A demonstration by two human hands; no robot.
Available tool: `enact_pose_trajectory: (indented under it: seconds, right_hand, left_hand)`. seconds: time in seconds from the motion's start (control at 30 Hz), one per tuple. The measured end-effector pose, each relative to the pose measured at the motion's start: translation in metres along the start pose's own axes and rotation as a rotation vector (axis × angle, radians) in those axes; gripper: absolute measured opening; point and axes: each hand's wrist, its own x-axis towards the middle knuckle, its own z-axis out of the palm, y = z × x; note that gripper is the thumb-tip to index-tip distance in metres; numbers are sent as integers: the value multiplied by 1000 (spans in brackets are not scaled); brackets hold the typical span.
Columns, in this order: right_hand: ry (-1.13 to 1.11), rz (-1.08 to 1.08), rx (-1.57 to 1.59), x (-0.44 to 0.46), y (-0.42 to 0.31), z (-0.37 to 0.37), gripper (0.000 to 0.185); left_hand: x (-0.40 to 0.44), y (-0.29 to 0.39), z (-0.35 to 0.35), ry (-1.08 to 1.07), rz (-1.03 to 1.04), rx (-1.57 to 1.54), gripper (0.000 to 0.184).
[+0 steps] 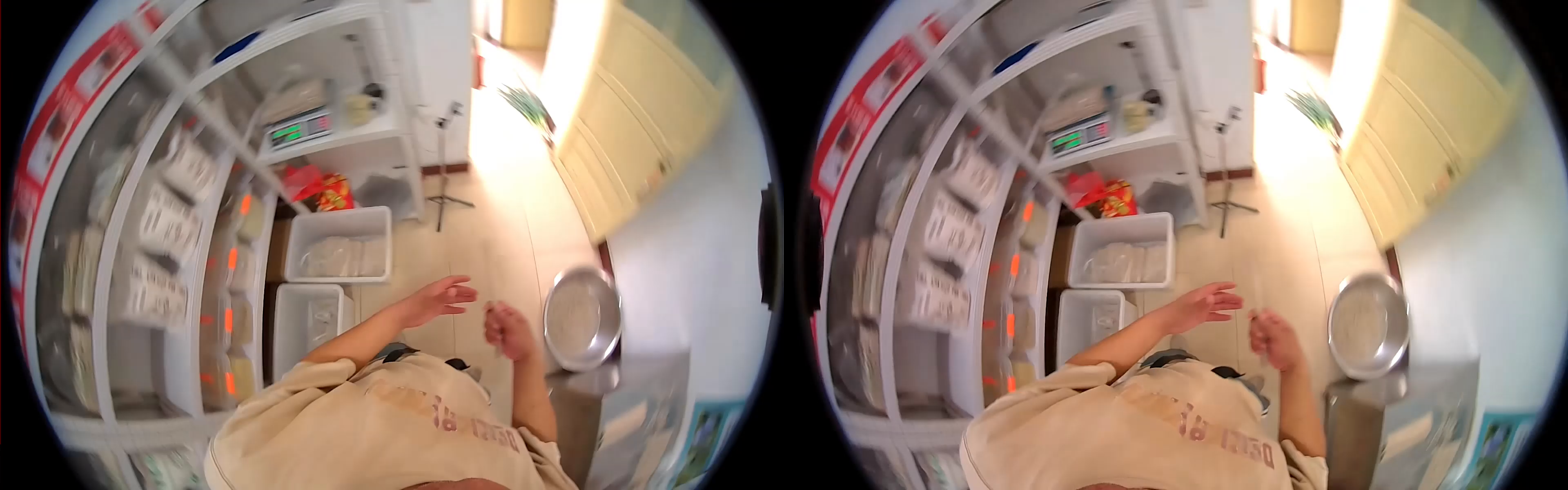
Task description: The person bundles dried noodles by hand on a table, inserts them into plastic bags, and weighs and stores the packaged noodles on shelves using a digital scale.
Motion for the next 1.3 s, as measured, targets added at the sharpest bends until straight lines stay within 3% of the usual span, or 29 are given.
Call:
enact_pose_trajectory:
  seconds: [0.1,0.13,0.23,0.3,0.37,0.43,0.5,0.53,0.57,0.6,0.63,0.7,0.73,0.8,0.87,0.93,1.0,1.1,1.17,1.23,1.27,1.3]
  right_hand:
    - [-259,229,-44,91,19,79,23]
    - [-285,263,-30,115,28,100,21]
    - [-392,351,-44,177,37,173,21]
    - [-444,392,-34,214,46,212,20]
    - [-492,429,-17,253,52,234,19]
    - [-625,620,-115,296,58,244,17]
    - [-606,620,-186,330,58,263,16]
    - [-542,662,-226,347,57,268,17]
    - [-484,702,-267,367,54,275,18]
    - [-445,694,-304,383,45,286,21]
    - [-457,702,-303,399,38,297,21]
    - [-402,420,-220,432,22,317,24]
    - [-353,310,-237,449,14,327,30]
    - [-301,224,-202,486,18,340,33]
    - [-261,104,-216,527,34,334,42]
    - [-310,133,-275,545,48,339,43]
    - [-400,152,-330,566,43,349,43]
    - [-407,128,-345,581,6,369,43]
    - [-424,151,-337,604,-13,371,43]
    - [-633,-354,-652,629,-36,365,41]
    - [-644,-439,-801,631,-62,374,36]
    - [-649,-440,-818,641,-63,373,36]
  left_hand:
    - [-15,64,-33,57,49,23,70]
    - [-23,75,-49,180,60,-10,54]
    - [-61,112,-115,238,115,-224,41]
    - [-81,134,-144,279,146,-275,42]
    - [-98,162,-168,351,57,-59,44]
    - [-102,183,-192,354,90,-41,51]
    - [-113,223,-204,397,-152,258,57]
    - [-112,226,-216,402,-151,247,57]
    - [-109,228,-232,399,-13,206,62]
    - [-107,231,-249,399,124,171,69]
    - [-107,229,-272,414,126,171,69]
    - [-107,220,-317,293,378,-450,76]
    - [-104,221,-324,309,385,-438,76]
    - [-96,217,-329,341,548,-823,82]
    - [-72,231,-332,375,686,-914,81]
    - [-59,236,-337,415,816,-1020,79]
    - [-47,248,-355,304,948,-917,74]
    - [-45,276,-370,377,918,-958,72]
    - [-53,295,-405,942,789,-623,52]
    - [-52,337,-443,1378,683,-132,32]
    - [-47,381,-448,1592,637,136,23]
    - [-39,400,-497,1556,907,505,21]
